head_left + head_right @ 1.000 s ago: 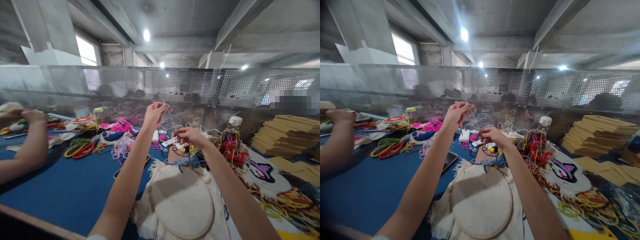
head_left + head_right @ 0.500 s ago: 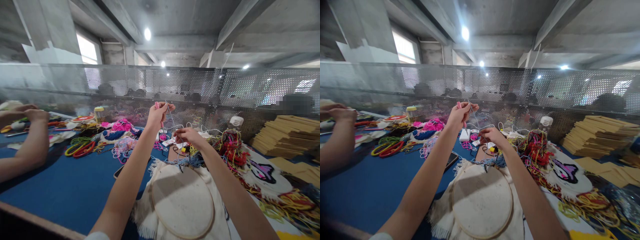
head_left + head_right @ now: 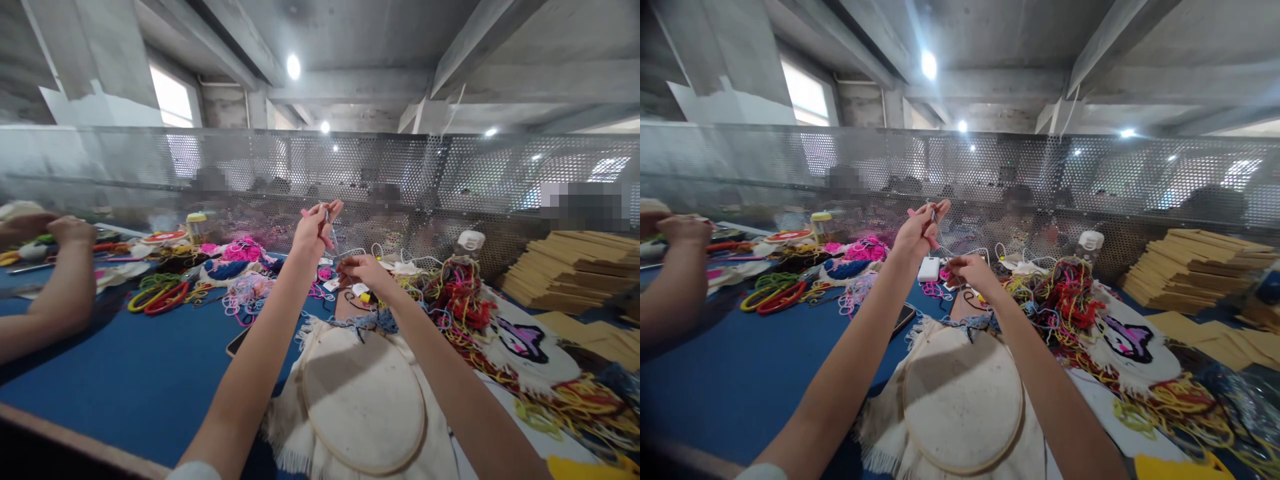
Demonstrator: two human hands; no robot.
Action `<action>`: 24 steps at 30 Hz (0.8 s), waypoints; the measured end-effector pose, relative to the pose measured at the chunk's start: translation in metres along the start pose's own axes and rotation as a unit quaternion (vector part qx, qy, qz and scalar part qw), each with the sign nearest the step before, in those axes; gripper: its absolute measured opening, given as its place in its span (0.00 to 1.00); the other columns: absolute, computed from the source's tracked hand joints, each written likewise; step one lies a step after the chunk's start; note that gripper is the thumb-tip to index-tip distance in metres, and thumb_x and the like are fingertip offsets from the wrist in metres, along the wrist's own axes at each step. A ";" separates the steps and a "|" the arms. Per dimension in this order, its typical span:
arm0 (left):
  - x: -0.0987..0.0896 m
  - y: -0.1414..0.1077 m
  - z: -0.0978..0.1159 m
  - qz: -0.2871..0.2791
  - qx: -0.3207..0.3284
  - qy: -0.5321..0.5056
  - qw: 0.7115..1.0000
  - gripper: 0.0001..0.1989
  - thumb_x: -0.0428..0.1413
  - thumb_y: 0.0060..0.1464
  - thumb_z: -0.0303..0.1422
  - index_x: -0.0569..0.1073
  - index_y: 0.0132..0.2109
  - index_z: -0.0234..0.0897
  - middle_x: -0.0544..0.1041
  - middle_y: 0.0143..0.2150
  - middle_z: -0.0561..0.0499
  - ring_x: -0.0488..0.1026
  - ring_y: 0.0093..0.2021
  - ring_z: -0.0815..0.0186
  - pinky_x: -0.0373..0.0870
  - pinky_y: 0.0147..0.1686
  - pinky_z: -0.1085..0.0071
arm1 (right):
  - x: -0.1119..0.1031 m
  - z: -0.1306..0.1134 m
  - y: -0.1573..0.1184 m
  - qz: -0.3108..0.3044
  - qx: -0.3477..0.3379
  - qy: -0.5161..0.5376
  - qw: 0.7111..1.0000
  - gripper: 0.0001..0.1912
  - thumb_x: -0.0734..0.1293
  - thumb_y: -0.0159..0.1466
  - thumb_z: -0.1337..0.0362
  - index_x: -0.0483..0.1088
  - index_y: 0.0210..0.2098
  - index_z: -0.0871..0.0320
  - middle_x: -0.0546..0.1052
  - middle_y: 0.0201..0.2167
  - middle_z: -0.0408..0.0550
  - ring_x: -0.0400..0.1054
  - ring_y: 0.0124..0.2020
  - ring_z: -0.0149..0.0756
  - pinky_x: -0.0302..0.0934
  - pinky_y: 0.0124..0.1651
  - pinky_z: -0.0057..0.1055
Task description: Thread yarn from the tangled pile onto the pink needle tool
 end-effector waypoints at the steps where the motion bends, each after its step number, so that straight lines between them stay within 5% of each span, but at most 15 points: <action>1: 0.000 -0.001 0.002 0.001 0.004 0.009 1.000 0.09 0.47 0.58 0.29 0.69 0.31 0.37 0.77 0.46 0.46 0.55 0.14 0.80 0.49 0.11 0.75 | -0.001 0.000 0.000 0.002 0.002 0.002 1.000 0.09 0.71 0.52 0.61 0.74 0.27 0.62 0.75 0.18 0.46 0.71 0.21 0.30 0.67 0.30 0.28; 15: 0.000 -0.014 0.030 0.063 0.040 0.081 0.994 0.10 0.47 0.59 0.32 0.72 0.37 0.36 0.78 0.44 0.47 0.67 0.20 0.75 0.51 0.10 0.72 | -0.012 0.002 -0.002 -0.008 0.031 -0.005 0.999 0.05 0.68 0.50 0.66 0.75 0.25 0.62 0.71 0.15 0.41 0.63 0.16 0.24 0.60 0.23 0.23; 24: -0.015 -0.006 0.027 0.112 0.052 0.073 0.990 0.09 0.47 0.59 0.30 0.71 0.37 0.37 0.78 0.46 0.46 0.71 0.25 0.74 0.48 0.11 0.73 | -0.012 0.005 -0.002 -0.020 0.048 -0.059 0.997 0.05 0.65 0.48 0.68 0.73 0.22 0.62 0.65 0.10 0.37 0.55 0.12 0.22 0.50 0.17 0.22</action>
Point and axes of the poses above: each hand's wrist, its own y-axis towards the middle knuckle, its own x-axis out of the palm, z = x × y, the point moved 4 cm from there along y, towards the middle knuckle
